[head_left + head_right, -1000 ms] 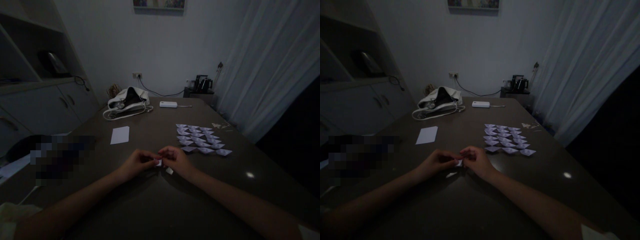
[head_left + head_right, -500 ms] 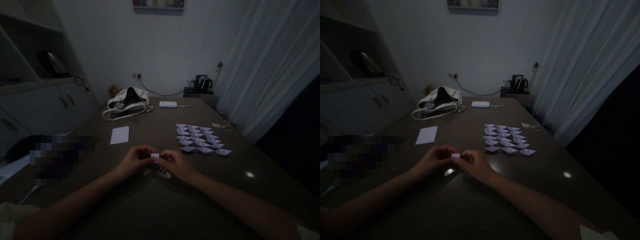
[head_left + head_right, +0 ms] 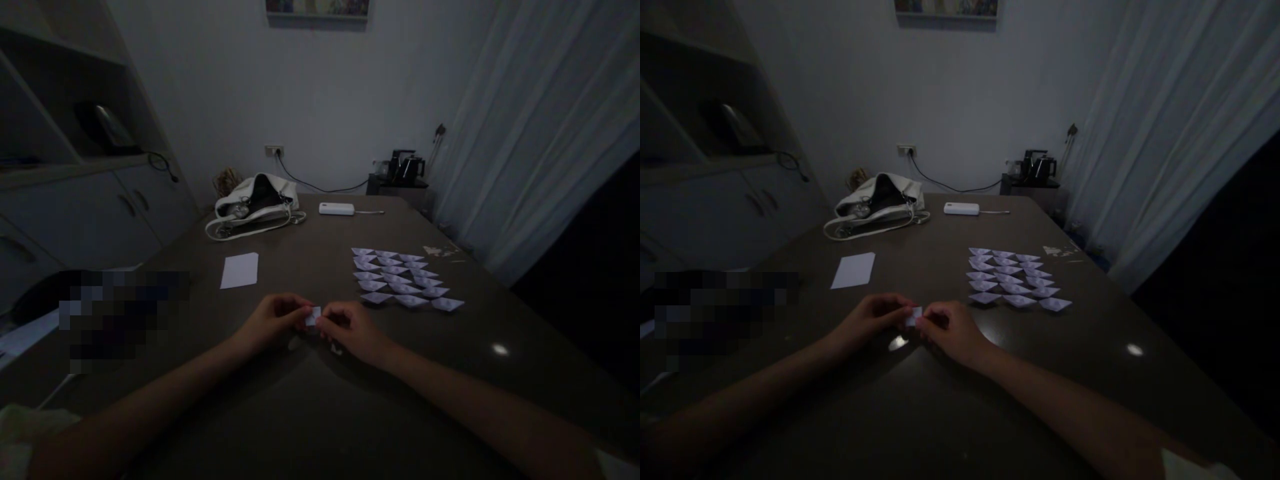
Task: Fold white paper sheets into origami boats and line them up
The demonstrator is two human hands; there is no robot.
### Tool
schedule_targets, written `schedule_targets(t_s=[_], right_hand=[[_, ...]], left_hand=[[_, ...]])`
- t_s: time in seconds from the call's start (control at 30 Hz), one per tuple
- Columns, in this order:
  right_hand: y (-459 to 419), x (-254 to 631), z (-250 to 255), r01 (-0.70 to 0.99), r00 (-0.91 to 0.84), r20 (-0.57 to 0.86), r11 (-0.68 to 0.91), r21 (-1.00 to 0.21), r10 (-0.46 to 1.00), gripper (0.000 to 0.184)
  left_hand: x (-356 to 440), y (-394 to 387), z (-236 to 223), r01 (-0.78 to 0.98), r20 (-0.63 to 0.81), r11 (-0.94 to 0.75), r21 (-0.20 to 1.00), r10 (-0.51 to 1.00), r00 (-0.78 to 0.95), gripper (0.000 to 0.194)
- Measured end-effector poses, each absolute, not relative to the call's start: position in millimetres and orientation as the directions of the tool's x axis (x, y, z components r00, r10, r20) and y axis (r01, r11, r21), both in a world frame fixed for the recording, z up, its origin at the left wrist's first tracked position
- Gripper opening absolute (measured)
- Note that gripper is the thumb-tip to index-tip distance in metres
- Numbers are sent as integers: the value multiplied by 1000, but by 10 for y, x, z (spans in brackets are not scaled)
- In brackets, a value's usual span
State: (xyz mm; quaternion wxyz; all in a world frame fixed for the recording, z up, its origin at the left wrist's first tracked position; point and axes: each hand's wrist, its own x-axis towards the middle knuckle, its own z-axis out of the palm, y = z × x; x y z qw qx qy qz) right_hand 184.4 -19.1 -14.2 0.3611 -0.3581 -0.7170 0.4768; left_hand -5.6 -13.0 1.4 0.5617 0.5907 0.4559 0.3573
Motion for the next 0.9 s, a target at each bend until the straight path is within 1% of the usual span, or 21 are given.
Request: schedule_targets(t_s=[0.1,0.33,0.5,0.63,0.77,0.83,0.9], right_hand=[[-190,1852,-143,197,-474,192,316,-928,860,22],[-223,1849,-139,224,-475,221,360,-905,851,23],[-251,1837,-124,213,-451,264,390,-896,852,22],[-260,1837,-116,206,-478,227,360,-910,849,22],[-255,1846,-127,227,-548,177,349,-909,818,27],[-253,1850,-125,222,-580,175,361,-906,795,27],[-259,1853,-111,233,-564,206,393,-889,800,28]], left_hand=[[-59,-127,18,184,-73,8,983,934,350,19],[-50,-208,81,244,-7,-98,965,919,394,23],[-32,-244,134,241,-5,-98,966,920,392,23],[-24,-269,167,262,-27,-92,961,909,416,22],[-28,-266,135,274,-20,-116,955,893,449,23],[-31,-249,107,269,-14,-124,955,889,457,24],[-32,-232,84,262,-11,-127,957,884,468,26]])
